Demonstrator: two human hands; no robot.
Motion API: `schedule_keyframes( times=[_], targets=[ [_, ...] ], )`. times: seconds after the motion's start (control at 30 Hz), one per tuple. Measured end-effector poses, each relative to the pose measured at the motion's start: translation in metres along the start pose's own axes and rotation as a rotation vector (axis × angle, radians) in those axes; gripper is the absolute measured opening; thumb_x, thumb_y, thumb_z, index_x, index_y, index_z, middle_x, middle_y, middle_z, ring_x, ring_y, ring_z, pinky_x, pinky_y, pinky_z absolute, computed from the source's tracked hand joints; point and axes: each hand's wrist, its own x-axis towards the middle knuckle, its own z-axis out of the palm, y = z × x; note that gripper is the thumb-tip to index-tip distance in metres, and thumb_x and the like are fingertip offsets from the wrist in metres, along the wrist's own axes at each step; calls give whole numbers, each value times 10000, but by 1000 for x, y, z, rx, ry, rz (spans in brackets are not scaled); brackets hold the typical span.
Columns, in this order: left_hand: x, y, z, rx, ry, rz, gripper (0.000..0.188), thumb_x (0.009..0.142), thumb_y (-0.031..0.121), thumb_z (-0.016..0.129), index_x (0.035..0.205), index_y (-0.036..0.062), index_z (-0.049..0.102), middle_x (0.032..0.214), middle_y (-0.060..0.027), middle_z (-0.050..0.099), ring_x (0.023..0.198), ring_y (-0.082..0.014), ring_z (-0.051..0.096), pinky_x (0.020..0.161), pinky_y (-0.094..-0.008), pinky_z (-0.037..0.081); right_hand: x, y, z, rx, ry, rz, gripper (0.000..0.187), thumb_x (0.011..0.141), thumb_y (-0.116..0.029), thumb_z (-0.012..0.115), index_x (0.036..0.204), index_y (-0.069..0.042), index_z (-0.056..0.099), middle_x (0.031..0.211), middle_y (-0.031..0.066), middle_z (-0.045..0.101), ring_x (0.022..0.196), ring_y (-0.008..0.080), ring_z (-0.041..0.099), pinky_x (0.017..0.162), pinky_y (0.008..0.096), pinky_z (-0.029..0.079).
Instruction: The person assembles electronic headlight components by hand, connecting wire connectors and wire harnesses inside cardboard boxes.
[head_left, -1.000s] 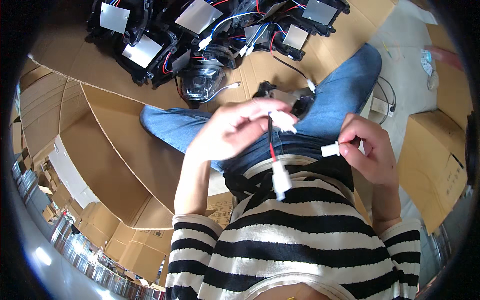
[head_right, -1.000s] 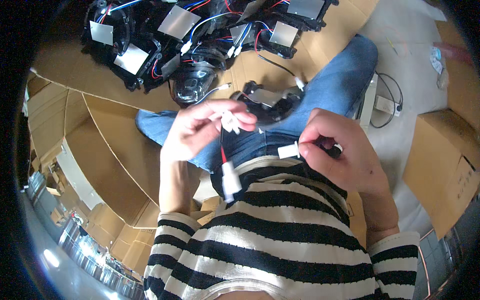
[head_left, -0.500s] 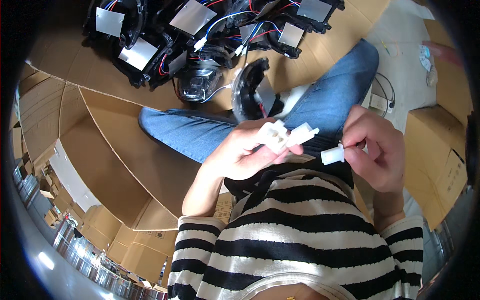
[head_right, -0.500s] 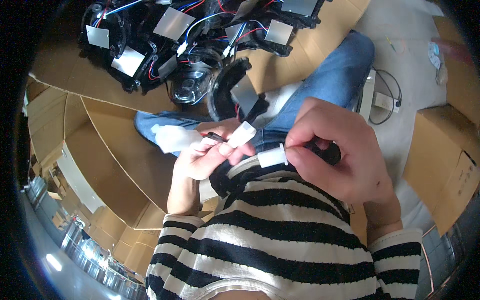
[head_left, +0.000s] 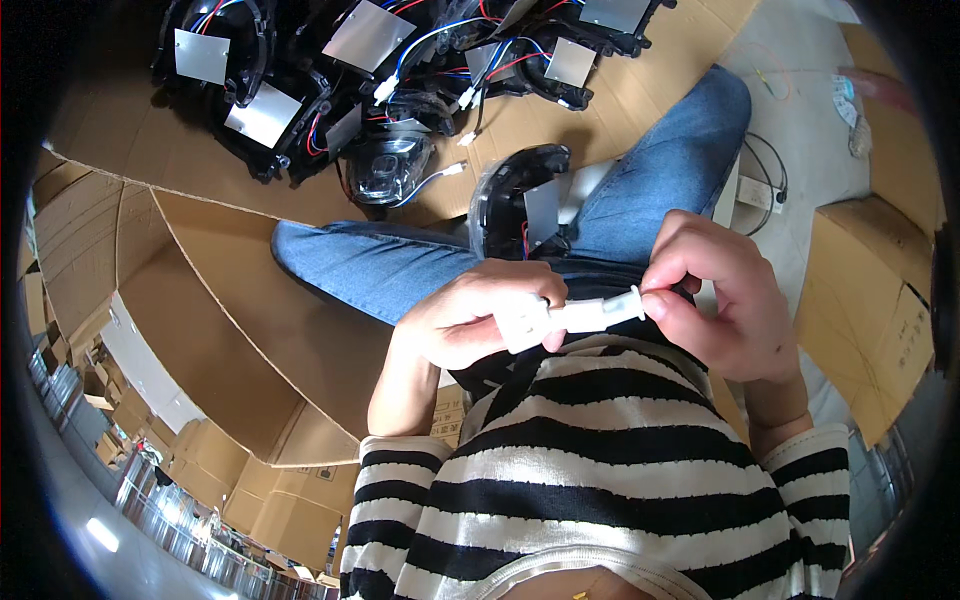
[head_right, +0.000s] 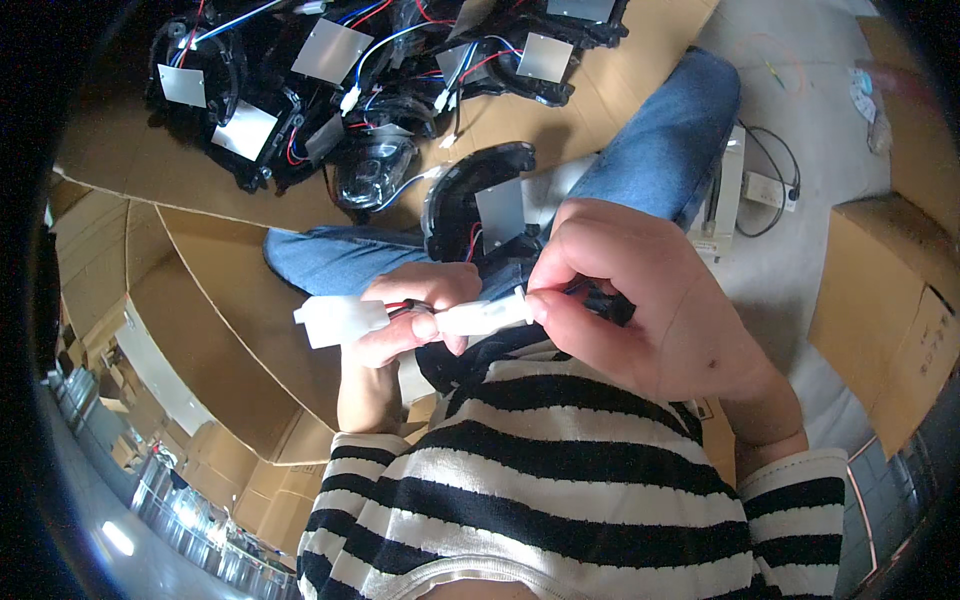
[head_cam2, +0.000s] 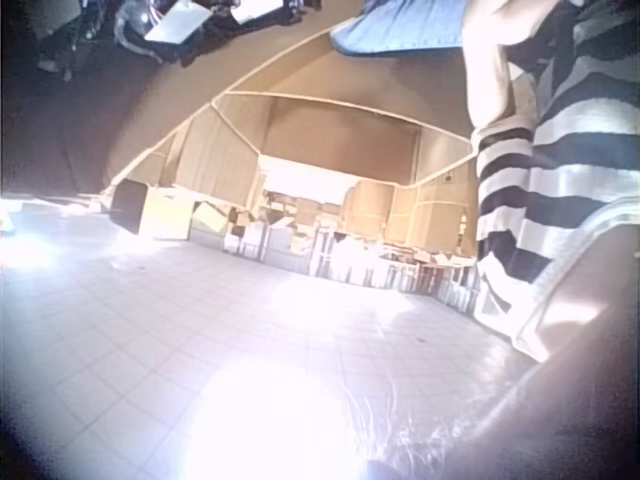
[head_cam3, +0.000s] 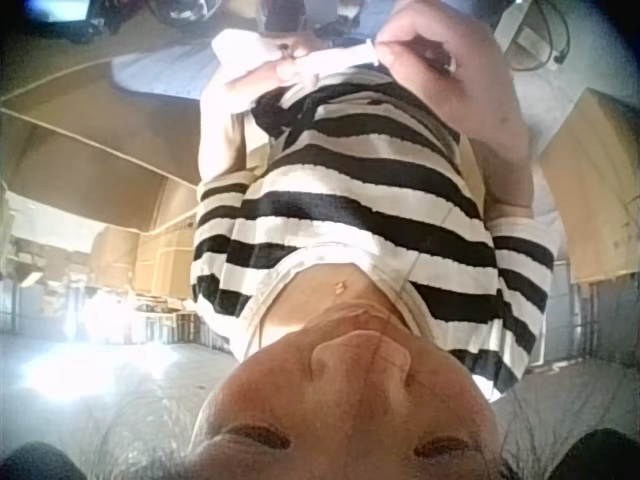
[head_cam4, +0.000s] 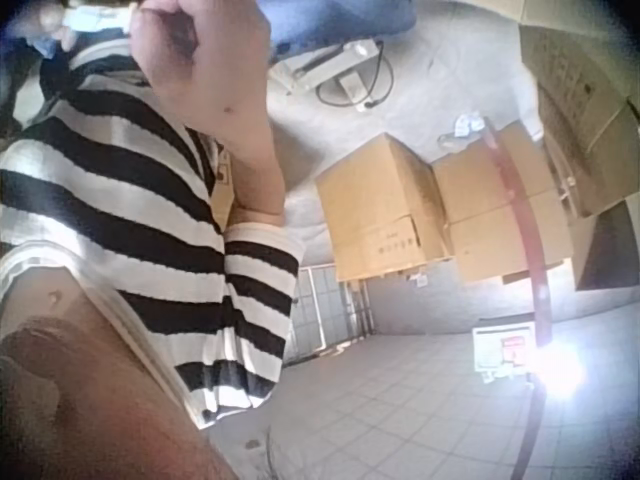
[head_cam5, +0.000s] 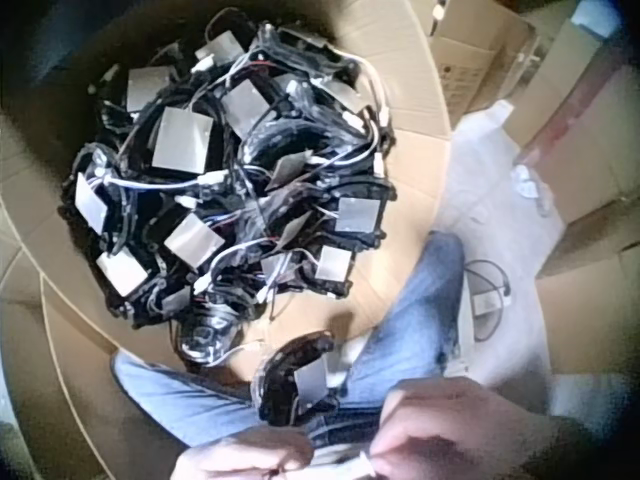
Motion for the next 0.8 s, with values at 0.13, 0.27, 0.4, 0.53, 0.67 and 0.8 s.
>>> schedule_keyframes(
  times=[0.13, 0.27, 0.4, 0.53, 0.67, 0.8],
  targets=[
    [6, 4, 3, 106, 22, -88, 123, 849, 68, 441, 884, -28, 509, 751, -88, 549, 634, -195, 511, 580, -299, 405, 1, 3, 7, -169, 86, -98, 55, 668, 26, 517, 672, -17, 482, 638, 41, 444, 534, 116, 380, 477, 228, 283],
    [3, 7, 12, 181, 166, -176, 169, 849, 48, 415, 963, -48, 494, 697, -87, 525, 570, -179, 491, 521, -263, 388, 1, 8, 1, -159, 86, -71, 58, 670, 26, 515, 672, -20, 479, 637, 32, 437, 542, 106, 377, 487, 225, 285],
    [-5, 6, 12, 314, 229, -172, 319, 891, 186, 360, 1048, -65, 479, 569, 18, 420, 472, -71, 370, 439, -213, 300, -5, 4, -12, -77, 140, 11, 76, 685, 20, 547, 697, -25, 486, 635, 36, 444, 534, 112, 384, 485, 225, 290],
    [-15, 9, 11, 236, 253, -283, 340, 891, 201, 355, 1041, -74, 489, 689, -55, 533, 541, -98, 430, 510, -227, 352, -3, 2, -11, 33, 97, -11, 70, 682, 12, 552, 677, -28, 495, 623, 12, 447, 522, 80, 341, 476, 211, 263],
    [-15, 9, 5, 238, 203, -151, 323, 872, 101, 370, 1160, -32, 432, 767, -93, 513, 633, -148, 477, 625, -243, 404, 2, -3, -9, 33, 78, -33, 61, 682, 4, 554, 679, -30, 505, 615, 14, 447, 522, 82, 341, 475, 217, 265],
    [-19, 4, 7, 180, 313, -101, 283, 852, 61, 426, 1110, -39, 483, 841, -105, 570, 721, -154, 543, 661, -245, 433, 4, -4, -5, 31, 39, -21, 57, 685, 0, 556, 674, -31, 510, 625, 16, 457, 528, 83, 360, 482, 214, 281]
  ],
)
